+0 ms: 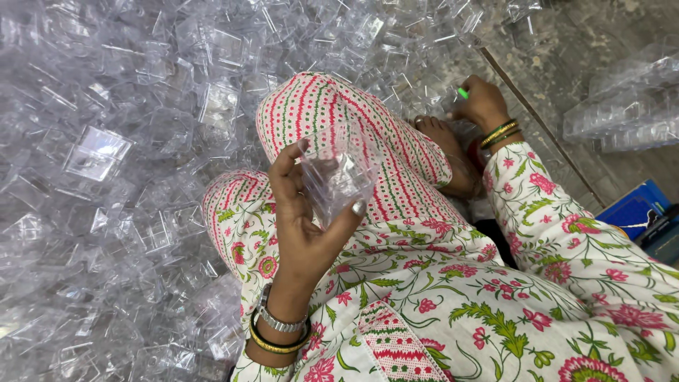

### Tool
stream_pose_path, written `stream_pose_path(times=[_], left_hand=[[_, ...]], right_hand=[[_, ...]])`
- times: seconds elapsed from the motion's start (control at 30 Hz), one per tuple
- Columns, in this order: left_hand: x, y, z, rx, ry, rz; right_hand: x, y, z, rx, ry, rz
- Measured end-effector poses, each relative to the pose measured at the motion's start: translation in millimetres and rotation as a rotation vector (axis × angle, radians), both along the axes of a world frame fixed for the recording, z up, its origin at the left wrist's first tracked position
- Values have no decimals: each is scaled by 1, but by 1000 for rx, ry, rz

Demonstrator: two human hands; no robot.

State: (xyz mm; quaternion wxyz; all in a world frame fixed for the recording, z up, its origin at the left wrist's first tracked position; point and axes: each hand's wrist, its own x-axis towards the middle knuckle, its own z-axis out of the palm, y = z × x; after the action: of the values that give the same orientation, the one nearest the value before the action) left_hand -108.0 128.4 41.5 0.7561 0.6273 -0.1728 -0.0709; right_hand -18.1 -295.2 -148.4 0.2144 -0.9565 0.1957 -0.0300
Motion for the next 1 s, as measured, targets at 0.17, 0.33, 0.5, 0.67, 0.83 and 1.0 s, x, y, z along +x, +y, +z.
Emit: stream_pose_path(times=[0.17, 0.33, 0.5, 0.67, 0.83, 1.0], left_hand=[[1, 4, -9, -79, 38, -40], [4, 6, -16, 15, 28, -27], [6, -3, -7, 210, -19, -28], [3, 4, 1, 322, 14, -98], [4, 6, -14, 1, 25, -144], [9, 10, -26, -78, 64, -99]], right_hand=[[-5, 3, 2, -164, -158, -55], [-13, 38, 87, 305, -539, 49], [-42, 131, 210, 965, -613, 262], [-44, 180, 267, 703, -366, 944], [-16, 156, 218, 916, -407, 876], [42, 91, 103, -114, -186, 97]])
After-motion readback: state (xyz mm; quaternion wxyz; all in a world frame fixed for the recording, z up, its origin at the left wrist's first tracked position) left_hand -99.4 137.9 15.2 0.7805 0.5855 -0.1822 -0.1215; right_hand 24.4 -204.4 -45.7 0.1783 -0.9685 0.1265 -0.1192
